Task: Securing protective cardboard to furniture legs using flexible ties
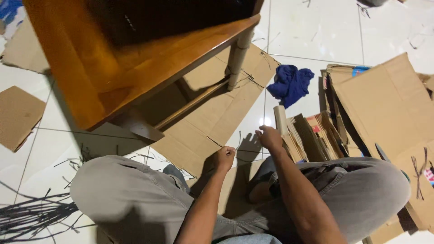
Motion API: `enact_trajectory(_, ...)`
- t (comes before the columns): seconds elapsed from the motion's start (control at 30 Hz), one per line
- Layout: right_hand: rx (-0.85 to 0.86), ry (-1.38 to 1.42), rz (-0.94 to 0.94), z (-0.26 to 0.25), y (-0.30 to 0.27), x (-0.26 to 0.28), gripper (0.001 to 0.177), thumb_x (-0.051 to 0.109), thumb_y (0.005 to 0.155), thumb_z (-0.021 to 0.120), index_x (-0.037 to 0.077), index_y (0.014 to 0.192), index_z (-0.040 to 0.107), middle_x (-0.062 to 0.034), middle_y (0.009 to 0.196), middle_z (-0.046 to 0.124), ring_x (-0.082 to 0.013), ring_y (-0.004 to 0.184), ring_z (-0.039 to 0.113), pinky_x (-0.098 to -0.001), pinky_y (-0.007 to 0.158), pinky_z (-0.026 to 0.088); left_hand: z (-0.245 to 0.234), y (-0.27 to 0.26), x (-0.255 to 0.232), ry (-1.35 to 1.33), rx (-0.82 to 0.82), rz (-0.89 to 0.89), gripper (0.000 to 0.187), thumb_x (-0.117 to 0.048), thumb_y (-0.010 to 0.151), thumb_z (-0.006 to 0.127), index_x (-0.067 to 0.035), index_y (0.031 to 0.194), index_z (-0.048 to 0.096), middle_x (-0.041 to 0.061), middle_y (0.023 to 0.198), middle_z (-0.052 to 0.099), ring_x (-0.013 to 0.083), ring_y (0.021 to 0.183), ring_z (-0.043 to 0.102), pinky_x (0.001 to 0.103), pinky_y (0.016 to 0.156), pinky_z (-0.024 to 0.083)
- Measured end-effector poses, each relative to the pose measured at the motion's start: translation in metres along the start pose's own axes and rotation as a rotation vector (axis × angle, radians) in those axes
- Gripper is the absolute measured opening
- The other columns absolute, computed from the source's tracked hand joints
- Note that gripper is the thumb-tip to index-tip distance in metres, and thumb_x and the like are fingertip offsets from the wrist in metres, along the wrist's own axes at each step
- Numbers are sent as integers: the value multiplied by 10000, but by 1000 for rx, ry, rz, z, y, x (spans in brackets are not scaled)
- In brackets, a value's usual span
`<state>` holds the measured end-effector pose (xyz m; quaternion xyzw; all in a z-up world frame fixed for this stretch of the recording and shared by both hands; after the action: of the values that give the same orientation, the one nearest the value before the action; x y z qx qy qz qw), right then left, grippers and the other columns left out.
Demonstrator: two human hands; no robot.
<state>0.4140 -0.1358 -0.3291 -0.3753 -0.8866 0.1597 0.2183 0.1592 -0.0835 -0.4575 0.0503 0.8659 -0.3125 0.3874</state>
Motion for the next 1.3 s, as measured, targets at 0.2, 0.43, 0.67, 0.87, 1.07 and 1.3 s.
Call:
enact_trajectory(0.2,-81,129,306,-11,-12,-73,658,472,914,656,91,1444,568,-217,1405,579,-467,1264,583,-617,1023,496,26,-9,-14,22,151,58,228,-433,875,640,-353,1047,767,-56,994,789,225,1038,737,363,881,578)
enact_trajectory(0.43,-4,192,390,21,-16,-106,685,476,843,700,105,1407,583,-201,1344,624,-433,1264,602,-607,994,513,11,-28,-44,100,199,21,261,-481,896,606,-357,1074,751,-84,1042,788,207,1061,736,349,907,574)
enact_trajectory(0.67,82,172,384,23,-43,-85,550,430,886,621,50,1283,601,-254,1295,630,-458,1278,576,-575,1037,491,16,-27,-41,83,213,41,275,-451,915,592,-332,1101,756,-20,1089,785,289,1140,704,417,974,555)
enact_trajectory(0.87,10,463,183,-26,-41,-29,602,515,840,716,34,1202,711,-280,1198,695,-468,1205,626,-582,1013,497,14,-26,-45,65,179,67,246,-440,916,608,-333,1077,759,-30,1057,787,261,1091,722,402,934,567)
enact_trajectory(1.07,158,1389,99,-74,-72,57,442,341,924,762,122,1287,639,-23,1001,555,-221,984,596,-473,1043,456,-44,-64,-106,-188,10,204,230,-305,940,639,-166,1067,771,148,1005,780,367,1003,740,474,882,580)
enact_trajectory(1.3,341,1545,44,-37,-66,97,363,293,938,755,144,1237,611,-39,1083,622,-258,1088,624,-532,1131,393,-71,-42,-109,-561,-107,215,342,-402,1001,621,-103,1100,755,199,1016,758,313,997,727,431,885,555)
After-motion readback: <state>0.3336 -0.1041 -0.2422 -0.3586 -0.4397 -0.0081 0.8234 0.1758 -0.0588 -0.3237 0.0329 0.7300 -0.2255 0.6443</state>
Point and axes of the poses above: each hand's wrist, its own y-axis towards the middle knuckle, its own z-axis out of the palm, x = y × z, the point moved 8 cm from there along y, towards the middle knuckle
